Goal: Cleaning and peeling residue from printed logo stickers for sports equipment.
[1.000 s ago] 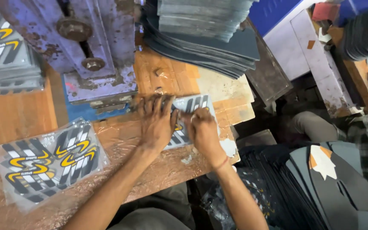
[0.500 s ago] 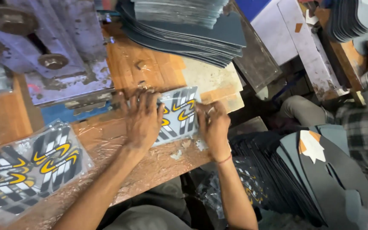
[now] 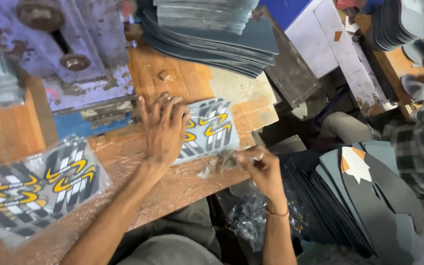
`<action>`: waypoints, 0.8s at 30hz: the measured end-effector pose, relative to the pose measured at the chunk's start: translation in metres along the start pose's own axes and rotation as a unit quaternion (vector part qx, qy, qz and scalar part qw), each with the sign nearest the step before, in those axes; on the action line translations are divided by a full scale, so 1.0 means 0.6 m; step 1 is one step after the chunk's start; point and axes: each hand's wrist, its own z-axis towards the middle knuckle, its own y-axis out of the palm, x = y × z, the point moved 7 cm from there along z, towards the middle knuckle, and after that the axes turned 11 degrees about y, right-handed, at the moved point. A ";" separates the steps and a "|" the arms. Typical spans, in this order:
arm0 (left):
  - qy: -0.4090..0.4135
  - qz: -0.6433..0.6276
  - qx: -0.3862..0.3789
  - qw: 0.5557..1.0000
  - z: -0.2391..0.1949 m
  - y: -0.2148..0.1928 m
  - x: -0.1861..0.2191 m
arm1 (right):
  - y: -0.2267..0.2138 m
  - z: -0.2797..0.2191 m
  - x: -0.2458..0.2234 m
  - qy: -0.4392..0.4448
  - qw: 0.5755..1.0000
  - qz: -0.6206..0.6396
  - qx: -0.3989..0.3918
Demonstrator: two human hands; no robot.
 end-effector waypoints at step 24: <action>-0.041 0.006 -0.074 0.996 -0.005 0.060 -0.030 | 0.103 0.181 -0.138 -0.208 0.951 -0.183 0.139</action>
